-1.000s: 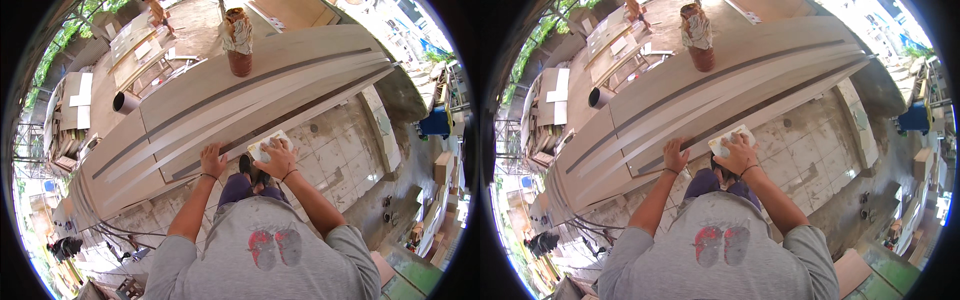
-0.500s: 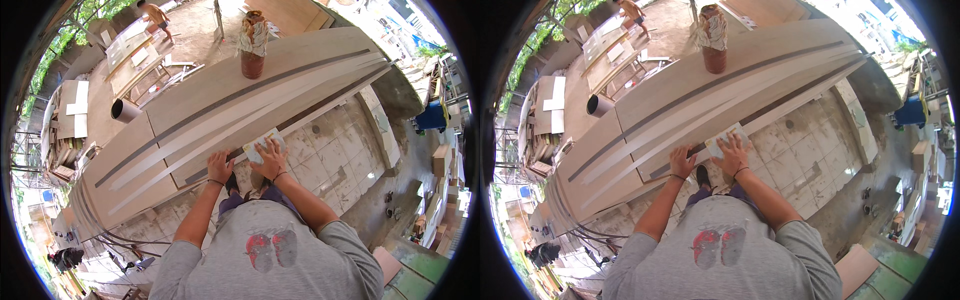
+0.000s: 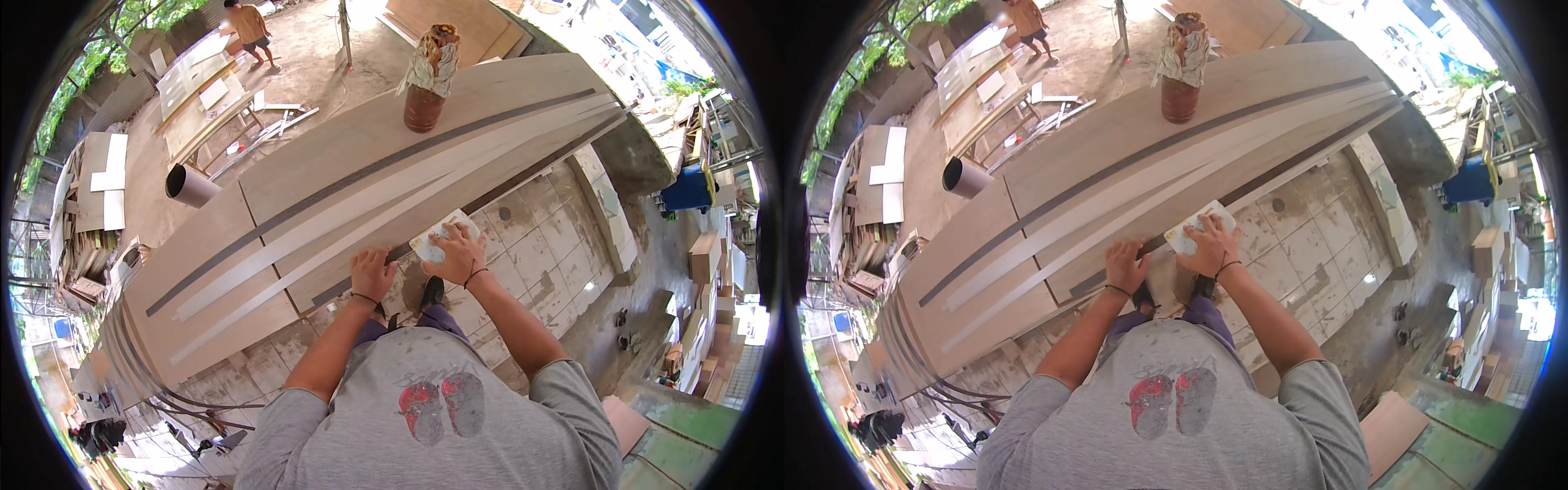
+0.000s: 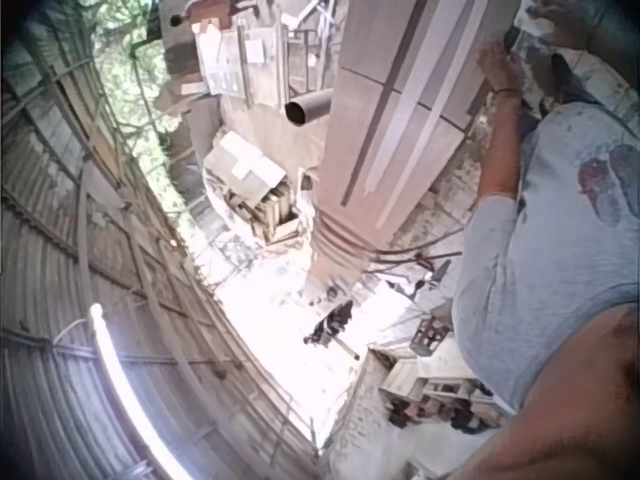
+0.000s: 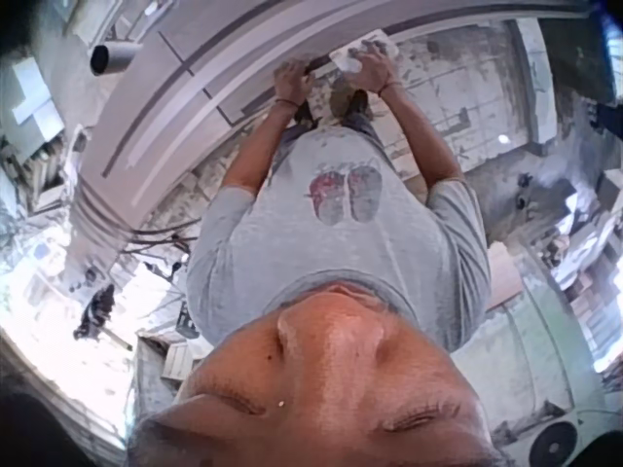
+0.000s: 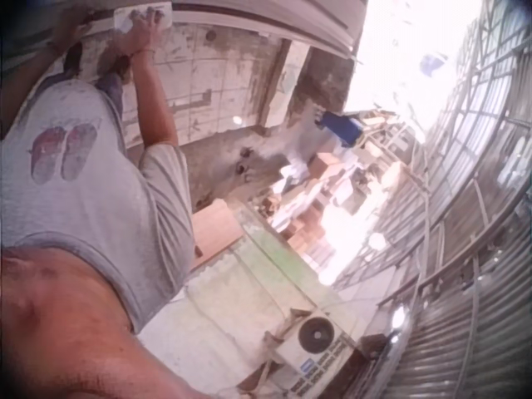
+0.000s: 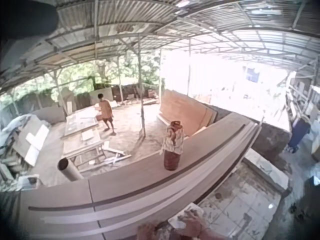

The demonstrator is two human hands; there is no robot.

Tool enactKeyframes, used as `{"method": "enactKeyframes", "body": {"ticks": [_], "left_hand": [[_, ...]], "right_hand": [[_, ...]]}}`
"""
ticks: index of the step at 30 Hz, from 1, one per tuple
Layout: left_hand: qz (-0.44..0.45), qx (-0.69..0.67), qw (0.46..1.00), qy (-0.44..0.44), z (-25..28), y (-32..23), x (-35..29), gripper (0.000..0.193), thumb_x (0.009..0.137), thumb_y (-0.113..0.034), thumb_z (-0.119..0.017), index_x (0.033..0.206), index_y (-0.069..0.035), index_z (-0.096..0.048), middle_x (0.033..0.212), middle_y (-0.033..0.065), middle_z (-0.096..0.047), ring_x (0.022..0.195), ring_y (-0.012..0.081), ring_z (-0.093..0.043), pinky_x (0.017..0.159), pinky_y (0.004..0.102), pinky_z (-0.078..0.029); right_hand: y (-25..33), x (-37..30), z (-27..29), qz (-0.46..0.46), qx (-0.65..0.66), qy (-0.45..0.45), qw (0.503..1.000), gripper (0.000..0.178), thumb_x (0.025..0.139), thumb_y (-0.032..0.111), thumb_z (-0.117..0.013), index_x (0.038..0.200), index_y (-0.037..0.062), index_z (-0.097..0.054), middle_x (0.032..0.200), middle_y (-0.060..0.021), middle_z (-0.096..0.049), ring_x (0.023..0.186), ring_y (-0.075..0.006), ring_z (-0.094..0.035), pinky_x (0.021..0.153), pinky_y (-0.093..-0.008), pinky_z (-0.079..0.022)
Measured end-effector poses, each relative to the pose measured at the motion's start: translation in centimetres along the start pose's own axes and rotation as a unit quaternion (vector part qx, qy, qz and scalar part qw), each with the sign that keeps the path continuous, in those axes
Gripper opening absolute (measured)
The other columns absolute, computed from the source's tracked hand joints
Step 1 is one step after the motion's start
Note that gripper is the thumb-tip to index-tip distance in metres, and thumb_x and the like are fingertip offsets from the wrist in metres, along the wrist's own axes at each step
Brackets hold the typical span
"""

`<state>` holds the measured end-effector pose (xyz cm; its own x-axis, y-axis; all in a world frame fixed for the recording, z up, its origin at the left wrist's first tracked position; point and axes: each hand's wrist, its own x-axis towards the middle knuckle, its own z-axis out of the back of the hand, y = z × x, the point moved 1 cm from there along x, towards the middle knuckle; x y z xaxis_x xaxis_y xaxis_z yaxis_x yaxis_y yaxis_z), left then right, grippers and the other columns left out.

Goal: The person applies adhesive to a wooden panel using a spreader and wipes the edges with a cloth.

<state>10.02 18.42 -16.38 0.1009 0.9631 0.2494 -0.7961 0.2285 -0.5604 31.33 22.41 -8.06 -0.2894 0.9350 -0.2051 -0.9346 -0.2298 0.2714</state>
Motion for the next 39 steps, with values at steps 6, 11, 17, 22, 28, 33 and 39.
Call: {"method": "enactKeyframes", "body": {"ticks": [6, 11, 17, 22, 28, 33, 39], "left_hand": [[-0.003, -0.006, 1.000, 0.006, -0.1, 0.2, 0.0, 0.032, 0.077, -0.022, -0.070, 0.107, -0.013, -0.061, 0.098, 0.0039, -0.064, 0.096, 0.0266, -0.057, 0.083, 0.0420, -0.041], [-0.003, -0.016, 1.000, 0.003, -0.2, 0.1, 0.1, 0.032, 0.076, -0.022, -0.071, 0.106, -0.013, -0.061, 0.099, 0.0032, -0.064, 0.097, 0.0269, -0.057, 0.082, 0.0423, -0.041], [-0.017, -0.037, 0.999, -0.023, 1.3, 0.4, -0.2, 0.036, 0.073, -0.020, -0.073, 0.106, -0.012, -0.059, 0.096, 0.0045, -0.061, 0.096, 0.0284, -0.056, 0.083, 0.0429, -0.041], [-0.005, 0.007, 0.999, 0.049, 4.2, 2.5, -2.4, 0.043, 0.075, -0.025, -0.073, 0.113, -0.012, -0.060, 0.109, 0.0085, -0.061, 0.104, 0.0279, -0.054, 0.088, 0.0417, -0.039], [0.005, 0.006, 0.998, 0.062, 4.9, 4.1, -3.6, 0.041, 0.076, -0.027, -0.072, 0.113, -0.012, -0.061, 0.107, 0.0072, -0.063, 0.105, 0.0275, -0.055, 0.088, 0.0423, -0.037], [0.000, -0.015, 0.999, 0.049, 4.4, 4.4, -3.5, 0.035, 0.077, -0.024, -0.071, 0.110, -0.013, -0.062, 0.104, 0.0061, -0.064, 0.102, 0.0267, -0.056, 0.087, 0.0418, -0.037], [-0.002, -0.033, 0.999, 0.039, 4.7, 4.3, -3.5, 0.033, 0.077, -0.021, -0.072, 0.107, -0.014, -0.062, 0.100, 0.0051, -0.064, 0.100, 0.0265, -0.056, 0.085, 0.0414, -0.038]], "right_hand": [[-0.5, 0.0, -1.1, -0.013, -0.004, -0.001, 1.000, 0.066, 0.063, 0.054, -0.072, 0.119, 0.0200, -0.067, 0.138, -0.0119, -0.048, 0.134, -0.0319, -0.035, 0.096, -0.0770, -0.022], [-0.9, -1.1, 0.2, -0.049, -0.020, 0.109, 0.993, 0.063, 0.062, 0.054, -0.073, 0.115, 0.0201, -0.070, 0.135, -0.0114, -0.051, 0.133, -0.0327, -0.037, 0.097, -0.0761, -0.021], [1.4, -4.0, -1.1, -0.037, 0.061, -0.033, 0.997, 0.062, 0.063, 0.052, -0.072, 0.117, 0.0206, -0.069, 0.138, -0.0122, -0.049, 0.134, -0.0322, -0.036, 0.099, -0.0756, -0.019], [5.1, -4.2, -4.4, -0.002, 0.065, -0.055, 0.996, 0.066, 0.067, 0.053, -0.071, 0.124, 0.0224, -0.064, 0.144, -0.0117, -0.042, 0.137, -0.0309, -0.031, 0.099, -0.0760, -0.018], [6.1, -3.6, -7.3, 0.008, 0.054, -0.081, 0.995, 0.067, 0.069, 0.054, -0.070, 0.128, 0.0233, -0.060, 0.145, -0.0116, -0.040, 0.139, -0.0309, -0.028, 0.099, -0.0764, -0.018], [7.0, -3.3, -6.5, -0.014, 0.051, -0.063, 0.997, 0.067, 0.068, 0.054, -0.070, 0.128, 0.0233, -0.061, 0.145, -0.0114, -0.040, 0.138, -0.0314, -0.029, 0.099, -0.0764, -0.017], [7.7, -3.1, -2.7, -0.029, 0.030, 0.032, 0.999, 0.068, 0.064, 0.053, -0.072, 0.124, 0.0221, -0.064, 0.143, -0.0116, -0.043, 0.136, -0.0303, -0.033, 0.098, -0.0762, -0.020]]}}
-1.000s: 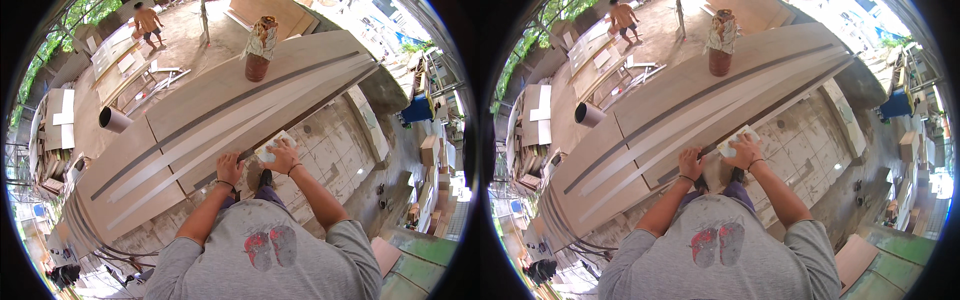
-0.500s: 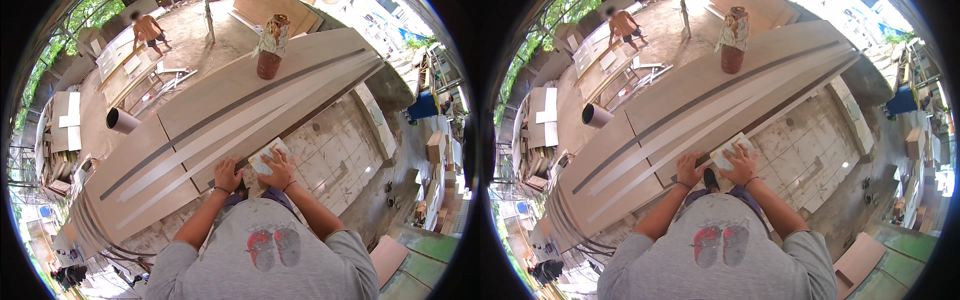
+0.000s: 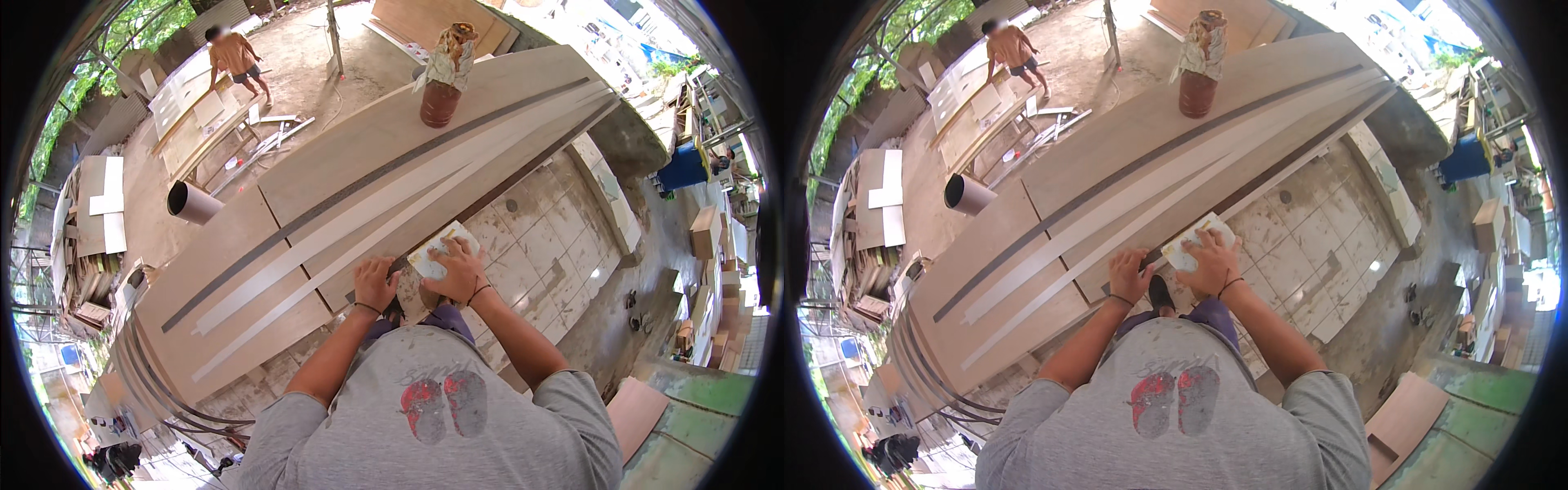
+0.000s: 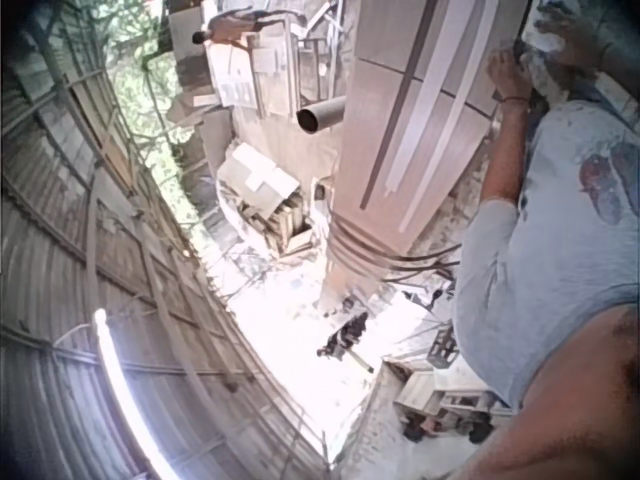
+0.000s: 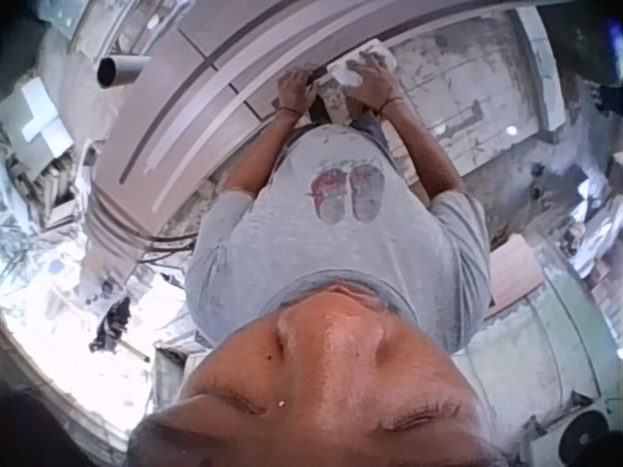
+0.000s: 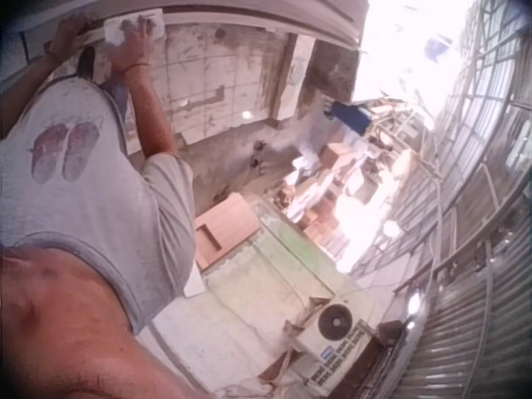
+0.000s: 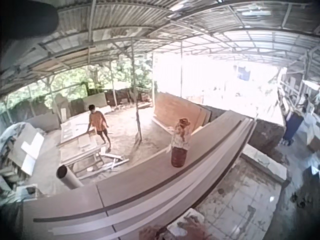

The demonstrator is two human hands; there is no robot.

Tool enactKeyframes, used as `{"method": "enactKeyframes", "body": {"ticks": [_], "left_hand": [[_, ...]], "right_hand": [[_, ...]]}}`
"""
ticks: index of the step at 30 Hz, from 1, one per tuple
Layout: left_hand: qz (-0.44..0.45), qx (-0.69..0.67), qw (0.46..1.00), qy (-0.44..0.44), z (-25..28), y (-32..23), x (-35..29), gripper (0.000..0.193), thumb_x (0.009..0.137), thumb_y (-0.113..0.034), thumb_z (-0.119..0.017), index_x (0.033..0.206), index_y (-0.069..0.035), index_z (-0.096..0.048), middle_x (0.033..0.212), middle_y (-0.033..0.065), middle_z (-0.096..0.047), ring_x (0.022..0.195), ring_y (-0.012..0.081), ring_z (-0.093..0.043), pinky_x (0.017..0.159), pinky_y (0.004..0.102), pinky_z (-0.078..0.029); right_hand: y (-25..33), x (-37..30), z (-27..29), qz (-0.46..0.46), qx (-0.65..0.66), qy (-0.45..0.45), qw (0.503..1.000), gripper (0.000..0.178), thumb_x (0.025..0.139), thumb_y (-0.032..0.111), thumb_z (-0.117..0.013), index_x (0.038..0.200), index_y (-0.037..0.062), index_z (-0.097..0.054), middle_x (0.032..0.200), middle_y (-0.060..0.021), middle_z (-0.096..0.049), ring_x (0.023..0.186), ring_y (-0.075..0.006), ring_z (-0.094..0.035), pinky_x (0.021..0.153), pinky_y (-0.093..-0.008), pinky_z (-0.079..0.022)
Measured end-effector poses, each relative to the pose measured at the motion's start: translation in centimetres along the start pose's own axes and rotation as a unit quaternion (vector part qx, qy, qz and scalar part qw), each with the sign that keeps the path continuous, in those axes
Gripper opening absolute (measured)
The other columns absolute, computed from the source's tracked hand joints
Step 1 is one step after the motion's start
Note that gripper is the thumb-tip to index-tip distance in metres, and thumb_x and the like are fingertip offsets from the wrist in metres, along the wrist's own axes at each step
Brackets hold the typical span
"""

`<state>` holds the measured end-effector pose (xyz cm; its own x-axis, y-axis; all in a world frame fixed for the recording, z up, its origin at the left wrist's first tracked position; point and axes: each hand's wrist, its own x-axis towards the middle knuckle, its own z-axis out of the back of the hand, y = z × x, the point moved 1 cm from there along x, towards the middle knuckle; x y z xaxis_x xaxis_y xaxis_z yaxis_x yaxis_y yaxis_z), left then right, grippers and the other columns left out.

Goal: The person applies adhesive to a wooden panel using a spreader and wipes the edges with a cloth.

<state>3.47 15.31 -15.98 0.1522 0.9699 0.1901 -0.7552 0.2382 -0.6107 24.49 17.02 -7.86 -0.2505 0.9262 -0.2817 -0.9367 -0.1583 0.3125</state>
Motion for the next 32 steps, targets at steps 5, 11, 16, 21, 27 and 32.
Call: {"method": "enactKeyframes", "body": {"ticks": [5, 11, 16, 21, 27, 32], "left_hand": [[-0.030, 0.007, 0.999, -0.033, -0.4, 0.1, -0.1, 0.032, 0.075, -0.020, -0.072, 0.104, -0.014, -0.062, 0.095, 0.0034, -0.063, 0.097, 0.0257, -0.057, 0.082, 0.0413, -0.039], [-0.026, 0.007, 0.999, -0.026, -0.4, 0.2, -0.1, 0.032, 0.075, -0.021, -0.072, 0.105, -0.014, -0.062, 0.096, 0.0033, -0.063, 0.097, 0.0251, -0.057, 0.082, 0.0414, -0.039], [-0.059, 0.016, 0.996, -0.059, -0.4, -0.2, 0.6, 0.030, 0.073, -0.019, -0.073, 0.101, -0.014, -0.062, 0.092, 0.0024, -0.062, 0.094, 0.0246, -0.058, 0.080, 0.0407, -0.038], [-0.031, 0.021, 0.999, -0.001, -1.7, -0.8, 2.4, 0.036, 0.072, -0.019, -0.074, 0.106, -0.015, -0.062, 0.093, 0.0029, -0.063, 0.095, 0.0228, -0.059, 0.082, 0.0392, -0.038], [-0.045, -0.036, 0.998, 0.035, -2.6, -1.1, 3.6, 0.041, 0.076, -0.026, -0.073, 0.113, -0.015, -0.061, 0.106, 0.0056, -0.064, 0.102, 0.0249, -0.058, 0.090, 0.0403, -0.038], [-0.036, 0.028, 0.997, 0.060, 0.4, 1.8, 0.3, 0.052, 0.074, -0.032, -0.075, 0.121, -0.015, -0.058, 0.117, 0.0089, -0.061, 0.110, 0.0285, -0.056, 0.094, 0.0418, -0.037]], "right_hand": [[-0.1, 1.1, -1.1, -0.003, -0.014, -0.039, 0.999, 0.064, 0.065, 0.053, -0.071, 0.120, 0.0213, -0.066, 0.141, -0.0112, -0.046, 0.136, -0.0290, -0.033, 0.098, -0.0763, -0.020], [0.2, 1.0, -0.9, -0.008, -0.018, -0.031, 0.999, 0.063, 0.064, 0.054, -0.072, 0.119, 0.0214, -0.067, 0.139, -0.0111, -0.048, 0.135, -0.0298, -0.035, 0.097, -0.0769, -0.022], [-0.6, -1.3, -0.3, -0.049, -0.011, 0.035, 0.998, 0.062, 0.064, 0.055, -0.072, 0.115, 0.0206, -0.069, 0.136, -0.0121, -0.050, 0.132, -0.0315, -0.039, 0.097, -0.0739, -0.026], [-1.8, -3.5, -0.7, -0.092, 0.101, -0.077, 0.988, 0.062, 0.063, 0.055, -0.072, 0.115, 0.0209, -0.070, 0.135, -0.0135, -0.051, 0.130, -0.0329, -0.041, 0.097, -0.0703, -0.028], [-2.1, -3.1, 0.5, -0.070, 0.092, -0.087, 0.989, 0.066, 0.066, 0.057, -0.074, 0.121, 0.0201, -0.067, 0.141, -0.0117, -0.046, 0.134, -0.0329, -0.036, 0.101, -0.0619, -0.029], [-0.8, -2.6, -1.2, -0.008, 0.054, -0.081, 0.995, 0.070, 0.066, 0.059, -0.073, 0.126, 0.0232, -0.064, 0.145, -0.0100, -0.042, 0.136, -0.0341, -0.033, 0.105, -0.0656, -0.021]]}}
